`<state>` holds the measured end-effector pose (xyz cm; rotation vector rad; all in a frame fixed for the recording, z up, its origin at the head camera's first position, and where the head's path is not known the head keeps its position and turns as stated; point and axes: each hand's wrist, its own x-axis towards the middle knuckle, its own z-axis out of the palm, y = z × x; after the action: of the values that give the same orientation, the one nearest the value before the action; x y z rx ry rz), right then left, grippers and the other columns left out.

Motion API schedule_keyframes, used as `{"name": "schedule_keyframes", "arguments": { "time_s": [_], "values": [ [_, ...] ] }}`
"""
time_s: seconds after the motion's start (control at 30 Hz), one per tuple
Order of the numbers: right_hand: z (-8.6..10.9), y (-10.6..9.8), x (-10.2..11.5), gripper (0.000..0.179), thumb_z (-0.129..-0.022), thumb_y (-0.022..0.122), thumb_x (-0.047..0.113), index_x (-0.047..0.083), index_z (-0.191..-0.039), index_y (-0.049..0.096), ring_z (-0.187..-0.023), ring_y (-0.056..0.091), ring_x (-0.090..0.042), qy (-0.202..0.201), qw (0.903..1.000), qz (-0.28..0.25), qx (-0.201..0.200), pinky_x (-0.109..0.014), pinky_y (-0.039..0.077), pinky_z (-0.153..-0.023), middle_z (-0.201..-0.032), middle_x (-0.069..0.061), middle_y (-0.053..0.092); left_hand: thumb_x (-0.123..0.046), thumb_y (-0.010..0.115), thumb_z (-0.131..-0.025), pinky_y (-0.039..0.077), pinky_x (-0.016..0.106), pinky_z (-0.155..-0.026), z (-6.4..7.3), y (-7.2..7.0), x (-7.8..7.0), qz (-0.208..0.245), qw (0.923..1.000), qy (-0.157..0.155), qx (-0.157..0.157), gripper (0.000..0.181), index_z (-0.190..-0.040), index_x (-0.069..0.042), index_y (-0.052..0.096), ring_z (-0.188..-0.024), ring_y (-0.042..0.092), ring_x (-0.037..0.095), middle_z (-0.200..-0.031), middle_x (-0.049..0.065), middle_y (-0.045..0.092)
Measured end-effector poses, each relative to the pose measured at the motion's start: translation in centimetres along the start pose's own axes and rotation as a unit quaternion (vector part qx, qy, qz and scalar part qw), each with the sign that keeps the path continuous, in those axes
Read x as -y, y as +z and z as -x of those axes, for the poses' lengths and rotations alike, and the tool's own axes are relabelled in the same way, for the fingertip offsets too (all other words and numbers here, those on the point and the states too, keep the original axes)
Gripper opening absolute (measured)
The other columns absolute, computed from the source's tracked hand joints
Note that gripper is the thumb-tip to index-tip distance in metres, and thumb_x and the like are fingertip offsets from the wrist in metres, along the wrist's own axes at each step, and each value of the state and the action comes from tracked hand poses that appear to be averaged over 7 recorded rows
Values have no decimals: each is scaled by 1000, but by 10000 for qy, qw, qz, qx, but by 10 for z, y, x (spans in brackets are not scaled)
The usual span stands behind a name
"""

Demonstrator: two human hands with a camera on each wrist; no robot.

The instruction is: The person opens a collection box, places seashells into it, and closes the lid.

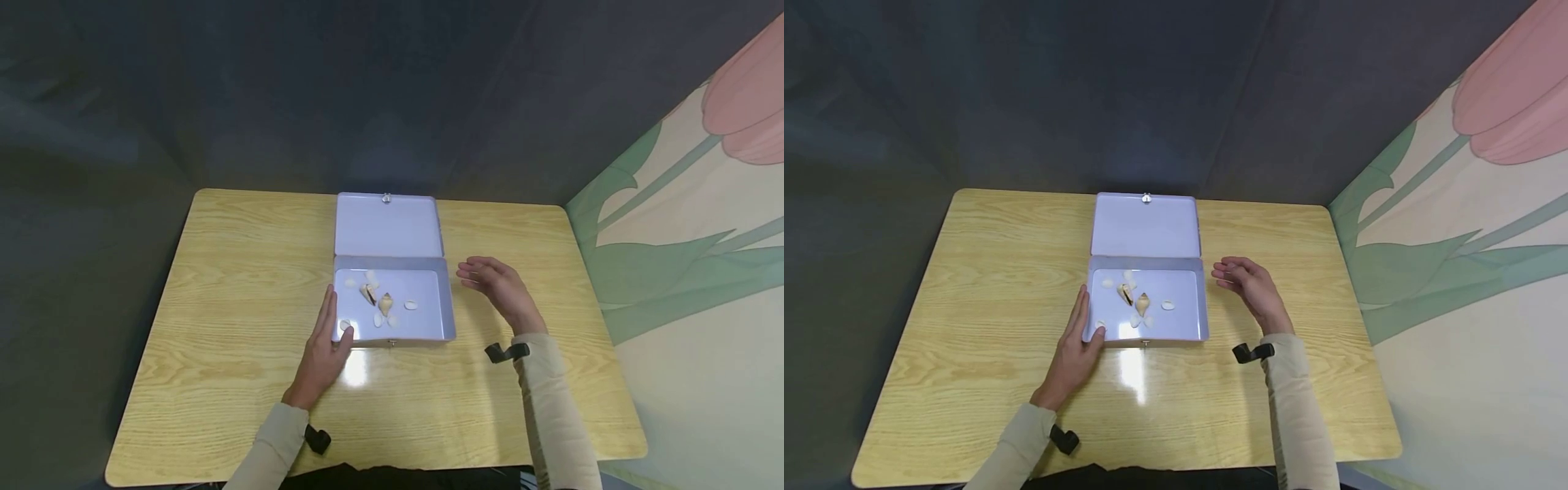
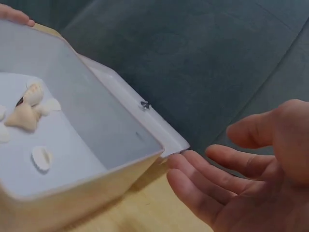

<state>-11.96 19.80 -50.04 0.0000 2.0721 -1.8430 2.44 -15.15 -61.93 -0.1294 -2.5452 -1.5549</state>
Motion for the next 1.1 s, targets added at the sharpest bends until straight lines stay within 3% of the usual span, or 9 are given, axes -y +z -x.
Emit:
{"name": "schedule_keyframes", "arguments": {
  "time_s": [0.13,0.47,0.7,0.93,1.0,1.1],
  "values": [
    [2,2,-9,46,-114,47,17,-8,-152,45,-123,71,-13,-15,9998,-8,-211,-28,59,-110,-152,-25,56,-40,50,-113,46,52,-123,0,0,0,-64,10000,-10,-5,79,-172,-33,-1,-167,19,29,-184,0,2],
    [0,20,-20,46,-112,55,25,-2,-149,54,-121,71,-10,-27,9969,533,-585,-26,61,-105,-151,-22,62,-37,52,-112,28,56,-133,-1,-1,-4,-314,9995,30,-94,79,-173,-26,3,-168,16,28,-183,5,6],
    [-11,30,-22,43,-112,52,22,-4,-146,56,-136,64,-35,-73,9959,497,-756,-39,59,-111,-151,-25,61,-28,48,-114,24,57,-135,-6,-4,-9,-123,9996,15,-268,73,-173,-28,5,-168,19,28,-181,9,16],
    [-14,43,-20,48,-111,51,22,-2,-153,52,-143,56,-45,-30,9937,770,-816,-56,44,-126,-157,-25,55,-37,39,-116,29,54,-135,-28,-11,-20,155,9977,-214,-621,67,-173,-13,14,-160,35,27,-167,8,39],
    [-15,47,-19,51,-112,50,25,1,-157,49,-145,55,-45,15,9932,841,-805,-57,41,-128,-160,-23,54,-36,39,-116,35,54,-131,-38,-14,-23,156,9968,-325,-708,67,-172,-9,16,-150,45,28,-157,11,44],
    [-19,52,-18,54,-112,50,29,2,-159,47,-145,55,-45,40,9927,891,-816,-57,39,-129,-161,-23,53,-35,38,-116,48,50,-115,-56,-19,-26,4,9952,-539,-814,64,-170,-4,22,-124,54,29,-137,16,47]
  ]
}}
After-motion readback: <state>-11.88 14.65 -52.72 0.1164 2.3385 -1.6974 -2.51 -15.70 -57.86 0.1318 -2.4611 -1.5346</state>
